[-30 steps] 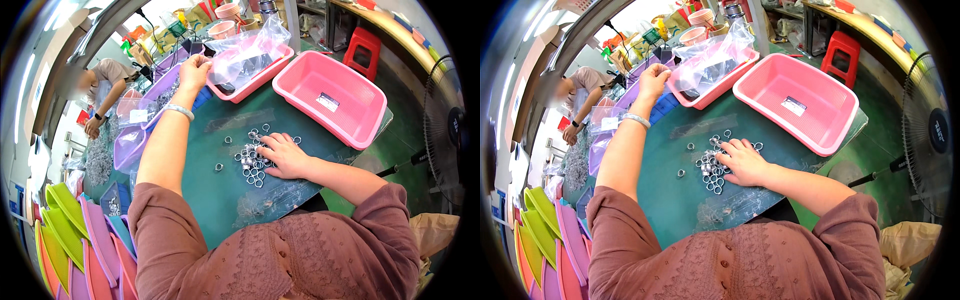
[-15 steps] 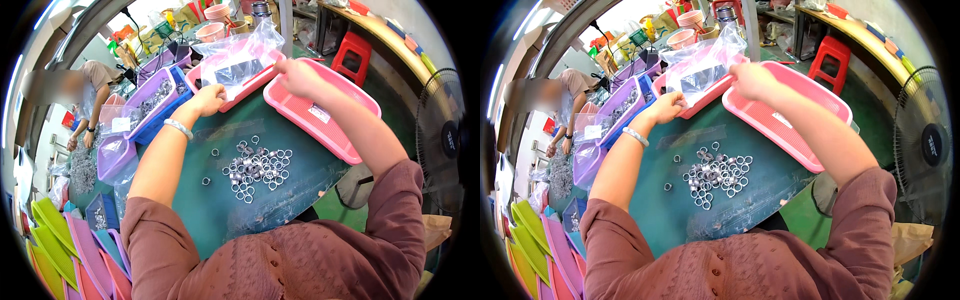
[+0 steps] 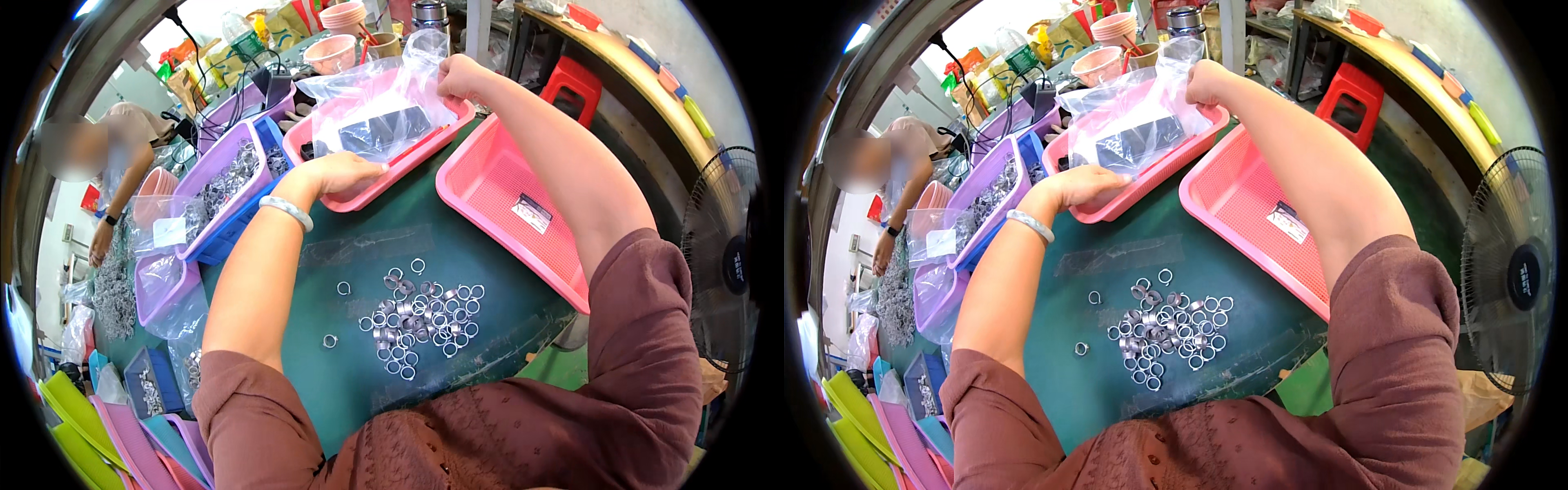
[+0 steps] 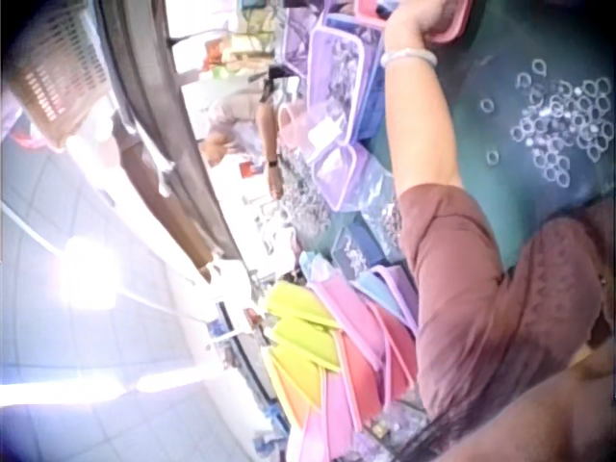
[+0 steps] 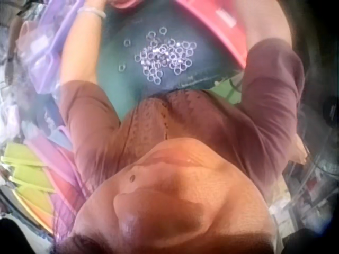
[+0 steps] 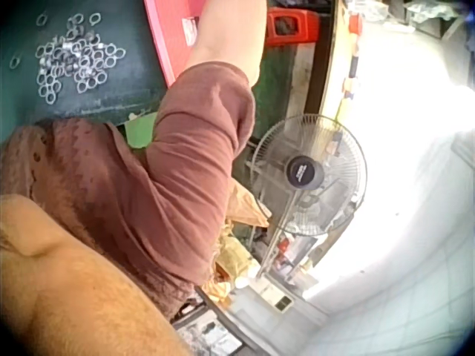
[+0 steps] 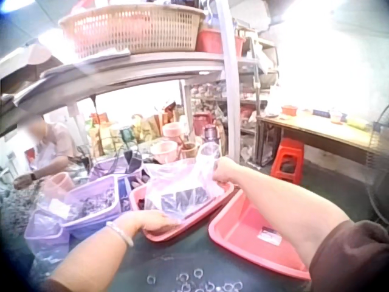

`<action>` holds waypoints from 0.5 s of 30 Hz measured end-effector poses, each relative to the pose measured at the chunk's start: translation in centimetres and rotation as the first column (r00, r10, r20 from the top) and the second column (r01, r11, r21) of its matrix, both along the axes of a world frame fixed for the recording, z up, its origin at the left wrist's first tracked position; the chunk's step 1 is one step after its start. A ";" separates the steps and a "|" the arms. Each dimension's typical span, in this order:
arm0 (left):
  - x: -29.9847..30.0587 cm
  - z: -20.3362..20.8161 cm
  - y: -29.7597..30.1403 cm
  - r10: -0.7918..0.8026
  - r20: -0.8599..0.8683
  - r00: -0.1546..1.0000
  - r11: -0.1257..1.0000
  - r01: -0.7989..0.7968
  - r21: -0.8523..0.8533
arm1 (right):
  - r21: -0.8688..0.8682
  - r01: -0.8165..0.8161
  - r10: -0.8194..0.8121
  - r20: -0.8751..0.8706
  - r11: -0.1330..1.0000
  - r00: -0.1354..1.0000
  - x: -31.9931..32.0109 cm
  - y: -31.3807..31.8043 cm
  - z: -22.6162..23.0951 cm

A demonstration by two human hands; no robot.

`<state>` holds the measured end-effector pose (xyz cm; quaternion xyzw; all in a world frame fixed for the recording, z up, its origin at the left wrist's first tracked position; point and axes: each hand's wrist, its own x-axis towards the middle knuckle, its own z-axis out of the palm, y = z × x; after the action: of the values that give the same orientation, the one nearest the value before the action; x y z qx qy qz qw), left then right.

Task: The person places metal rings into a plastic bag, seals the bag, and then takes more metal rings and stacks them by hand before putting them into another bag.

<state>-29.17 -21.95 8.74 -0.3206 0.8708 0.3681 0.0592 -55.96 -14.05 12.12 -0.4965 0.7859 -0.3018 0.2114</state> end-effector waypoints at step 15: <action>-4.6 -2.6 -0.1 -0.217 0.080 0.973 0.949 0.229 -0.216 | 0.653 -0.346 0.721 -0.475 0.673 0.505 4.3 -3.6 -2.8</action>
<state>-33.81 -22.09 6.18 -0.2349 0.9353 0.2497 0.0881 -51.69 -17.70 9.33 -0.7278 0.6493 0.1990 0.0958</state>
